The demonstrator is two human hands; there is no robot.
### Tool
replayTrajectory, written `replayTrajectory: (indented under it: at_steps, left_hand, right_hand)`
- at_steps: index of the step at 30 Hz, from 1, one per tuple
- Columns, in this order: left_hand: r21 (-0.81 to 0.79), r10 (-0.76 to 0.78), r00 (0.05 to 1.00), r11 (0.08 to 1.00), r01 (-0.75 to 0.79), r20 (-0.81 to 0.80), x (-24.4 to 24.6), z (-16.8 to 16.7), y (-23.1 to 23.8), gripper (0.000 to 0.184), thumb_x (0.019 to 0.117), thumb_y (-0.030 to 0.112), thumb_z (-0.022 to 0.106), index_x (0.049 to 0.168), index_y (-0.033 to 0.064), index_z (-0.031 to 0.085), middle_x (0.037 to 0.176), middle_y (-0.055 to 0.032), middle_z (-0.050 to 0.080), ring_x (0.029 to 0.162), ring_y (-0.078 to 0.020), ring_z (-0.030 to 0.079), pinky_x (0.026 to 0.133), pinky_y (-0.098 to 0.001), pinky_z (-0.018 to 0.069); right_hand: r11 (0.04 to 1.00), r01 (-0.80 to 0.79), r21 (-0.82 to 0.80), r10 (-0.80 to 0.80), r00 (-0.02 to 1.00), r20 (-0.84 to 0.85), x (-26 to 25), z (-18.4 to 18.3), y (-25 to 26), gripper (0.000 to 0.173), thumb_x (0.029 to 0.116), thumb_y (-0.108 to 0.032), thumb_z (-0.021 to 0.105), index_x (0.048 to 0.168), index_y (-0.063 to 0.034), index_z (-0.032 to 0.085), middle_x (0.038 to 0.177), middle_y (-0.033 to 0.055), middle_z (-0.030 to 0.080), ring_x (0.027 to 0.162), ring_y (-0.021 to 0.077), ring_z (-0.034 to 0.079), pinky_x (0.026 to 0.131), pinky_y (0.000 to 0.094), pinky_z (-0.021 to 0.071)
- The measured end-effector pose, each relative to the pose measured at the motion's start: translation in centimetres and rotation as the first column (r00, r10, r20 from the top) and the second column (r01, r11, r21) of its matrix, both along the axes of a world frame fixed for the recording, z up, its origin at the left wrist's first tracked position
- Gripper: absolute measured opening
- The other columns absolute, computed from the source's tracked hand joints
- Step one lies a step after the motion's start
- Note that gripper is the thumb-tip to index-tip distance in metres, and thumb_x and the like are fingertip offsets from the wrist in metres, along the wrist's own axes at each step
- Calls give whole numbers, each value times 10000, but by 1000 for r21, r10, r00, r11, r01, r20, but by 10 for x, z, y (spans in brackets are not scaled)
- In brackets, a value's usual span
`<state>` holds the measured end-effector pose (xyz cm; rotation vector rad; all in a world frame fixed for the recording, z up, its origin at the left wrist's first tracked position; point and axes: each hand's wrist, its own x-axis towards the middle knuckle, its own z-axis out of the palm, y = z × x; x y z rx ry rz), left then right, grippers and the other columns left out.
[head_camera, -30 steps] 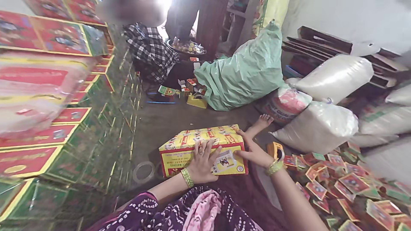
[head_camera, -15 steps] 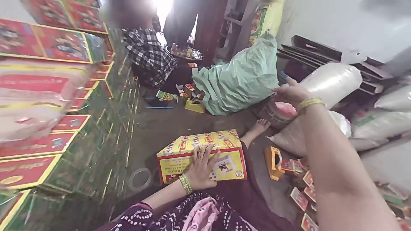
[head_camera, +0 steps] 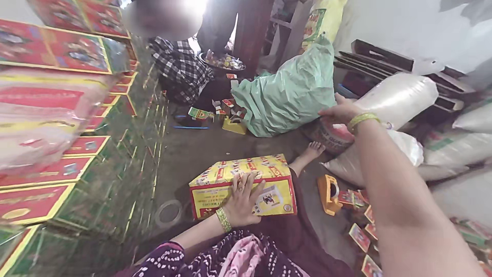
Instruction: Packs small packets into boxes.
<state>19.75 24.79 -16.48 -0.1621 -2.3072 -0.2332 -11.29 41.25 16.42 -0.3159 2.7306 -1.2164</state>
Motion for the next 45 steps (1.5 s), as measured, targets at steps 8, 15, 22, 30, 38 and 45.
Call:
replayTrajectory:
  at_steps: [8, 15, 22, 30, 38, 45]
  left_hand:
    - [-18, 13, 999, 1000, -13, 33, -1, -3, -1, 1245, 494, 806, 763, 1545, 238, 411, 1516, -254, 447, 1375, -455, 442, 1096, -699, 296]
    - [-24, 15, 999, 1000, -14, 49, 0, -1, 1, 1238, 499, 801, 764, 1540, 223, 425, 1512, -258, 454, 1377, -455, 443, 1097, -697, 292]
    - [-20, 19, 998, 1000, -18, 53, 0, 2, 0, 1218, 502, 804, 753, 1530, 232, 437, 1504, -247, 465, 1364, -445, 458, 1092, -690, 302]
    - [-18, 10, 1000, 1000, -10, 23, 1, -1, 0, 1213, 513, 823, 734, 1525, 225, 436, 1494, -256, 470, 1347, -451, 471, 1072, -699, 318]
    - [-17, 11, 999, 1000, -10, 51, 3, -1, 3, 1219, 512, 811, 751, 1534, 232, 427, 1498, -262, 464, 1363, -458, 456, 1086, -709, 300]
    - [-13, 13, 998, 1000, -12, 69, 4, 3, 3, 1146, 585, 846, 700, 1525, 238, 458, 1514, -244, 466, 1369, -450, 462, 1100, -701, 303]
  right_hand:
    - [996, -50, -71, 48, 998, -27, -7, 11, 10, 1133, 813, -37, 823, 1641, -280, 89, 1260, 300, 602, 835, 364, 726, 724, 494, 640]
    - [998, -64, 5, 64, 998, -16, 2, 7, 10, 1140, 841, -49, 805, 1648, -238, 22, 1167, 277, 657, 725, 288, 718, 673, 420, 631]
    - [995, -66, 68, 70, 996, -57, 0, -4, 12, 1150, 784, -72, 852, 1648, -194, 103, 1188, 297, 643, 791, 339, 716, 724, 474, 626]
    - [927, -183, 328, 205, 978, -36, 35, -28, 9, 960, 816, -203, 869, 1580, -64, 306, 1166, 288, 662, 1002, 404, 689, 911, 574, 562]
    - [768, -502, 398, 315, 837, 448, 79, -151, -4, 870, 1010, -635, 497, 1645, -125, 191, 1459, 249, 542, 1235, 428, 616, 993, 631, 502]
    - [933, -312, 177, 187, 844, 503, 78, -195, 3, 865, 995, -738, 356, 1595, -116, 316, 1479, 219, 521, 1272, 399, 582, 973, 627, 510]
